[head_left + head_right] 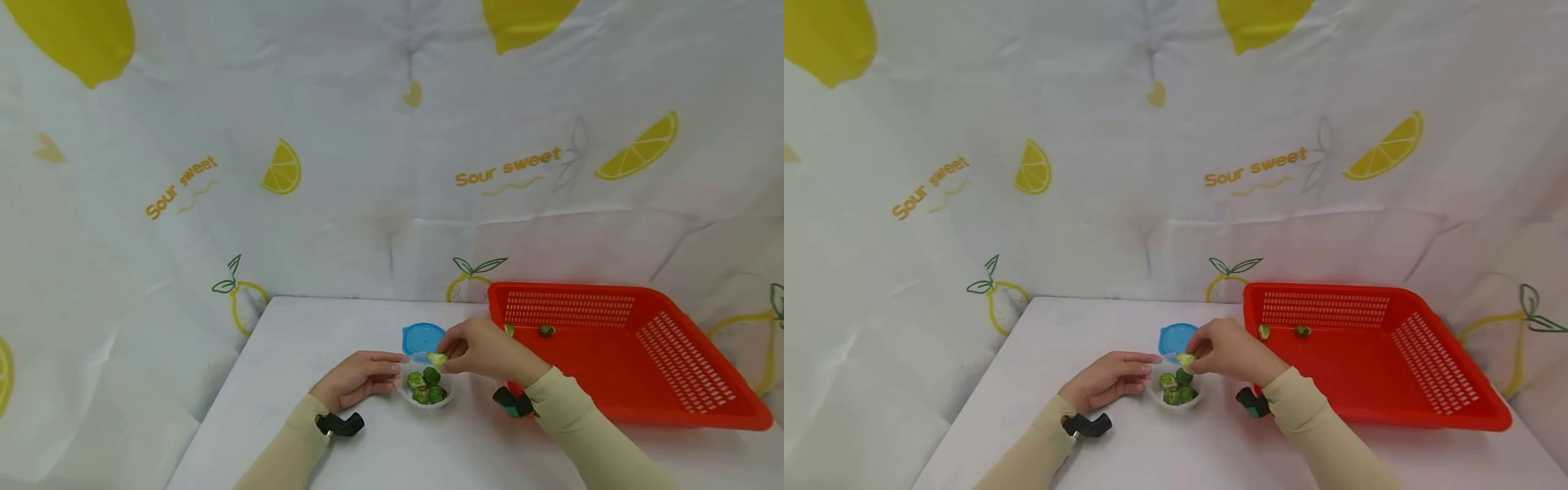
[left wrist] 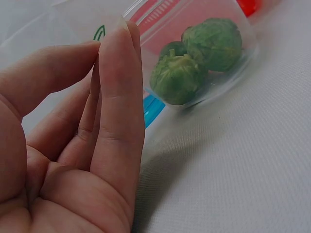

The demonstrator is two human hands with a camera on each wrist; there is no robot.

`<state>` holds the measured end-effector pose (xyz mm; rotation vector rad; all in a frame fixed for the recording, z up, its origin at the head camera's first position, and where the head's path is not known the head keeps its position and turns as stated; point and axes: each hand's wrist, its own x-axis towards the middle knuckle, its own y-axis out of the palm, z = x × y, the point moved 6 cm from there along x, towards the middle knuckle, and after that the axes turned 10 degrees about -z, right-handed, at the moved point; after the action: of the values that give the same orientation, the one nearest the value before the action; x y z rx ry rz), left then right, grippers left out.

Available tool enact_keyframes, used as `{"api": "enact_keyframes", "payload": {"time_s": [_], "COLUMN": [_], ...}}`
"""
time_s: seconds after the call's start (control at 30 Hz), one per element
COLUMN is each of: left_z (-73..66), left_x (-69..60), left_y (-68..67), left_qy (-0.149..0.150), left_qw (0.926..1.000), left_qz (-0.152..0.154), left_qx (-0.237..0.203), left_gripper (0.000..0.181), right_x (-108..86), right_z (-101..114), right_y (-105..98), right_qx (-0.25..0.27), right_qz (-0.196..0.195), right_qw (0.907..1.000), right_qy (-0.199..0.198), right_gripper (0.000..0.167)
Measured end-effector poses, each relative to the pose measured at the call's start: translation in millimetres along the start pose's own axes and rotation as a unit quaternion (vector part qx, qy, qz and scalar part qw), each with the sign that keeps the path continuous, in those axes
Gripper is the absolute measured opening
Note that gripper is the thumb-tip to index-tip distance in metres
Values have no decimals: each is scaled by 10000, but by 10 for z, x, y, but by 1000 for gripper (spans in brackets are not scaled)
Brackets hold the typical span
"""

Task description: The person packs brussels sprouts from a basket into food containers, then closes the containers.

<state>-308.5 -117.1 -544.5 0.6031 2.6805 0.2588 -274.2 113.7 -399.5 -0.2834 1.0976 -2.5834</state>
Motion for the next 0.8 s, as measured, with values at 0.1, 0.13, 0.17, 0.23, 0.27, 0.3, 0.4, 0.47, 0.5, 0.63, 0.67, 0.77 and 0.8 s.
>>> {"api": "enact_keyframes", "payload": {"time_s": [0.1,0.13,0.17,0.23,0.27,0.3,0.4,0.47,0.5,0.63,0.67,0.77,0.8], "left_z": [-7,-8,-9,-8,-7,-3,0,4,5,2,2,3,5], "left_x": [-5,-7,-10,-16,-18,-20,-14,-10,-11,-9,-10,-8,-7], "left_y": [15,17,18,15,13,8,6,4,3,-1,-2,-3,-4], "left_qy": [13,2,-3,-13,-9,-25,-59,-83,-95,-51,-56,-48,-71], "left_qw": [10000,10000,10000,10000,10000,10000,9999,9999,9999,9999,9999,9999,9999], "left_qz": [21,14,6,-18,-27,-44,-49,-39,-33,-4,-7,-4,-8], "left_qx": [-6,-22,-33,-52,-52,-71,-84,-99,-110,-86,-97,-101,-122], "left_gripper": [45,45,45,45,45,45,45,46,47,49,50,50,51], "right_x": [-22,-33,-41,-59,-66,-73,-97,-107,-109,-109,-109,-112,-114], "right_z": [20,28,32,37,39,39,29,23,20,15,16,22,25], "right_y": [119,152,184,243,271,297,351,377,386,405,406,413,417], "right_qx": [-52,-80,-112,-165,-190,-203,-174,-168,-154,-192,-211,-262,-267], "right_qz": [38,39,35,16,6,-1,22,61,79,122,120,129,140], "right_qw": [10000,9999,9999,9998,9997,9997,9998,9998,9998,9996,9996,9995,9995], "right_qy": [-63,-94,-123,-144,-159,-160,-132,-132,-122,-142,-138,-103,-74], "right_gripper": [20,20,19,19,19,19,20,21,21,23,23,23,23]}}
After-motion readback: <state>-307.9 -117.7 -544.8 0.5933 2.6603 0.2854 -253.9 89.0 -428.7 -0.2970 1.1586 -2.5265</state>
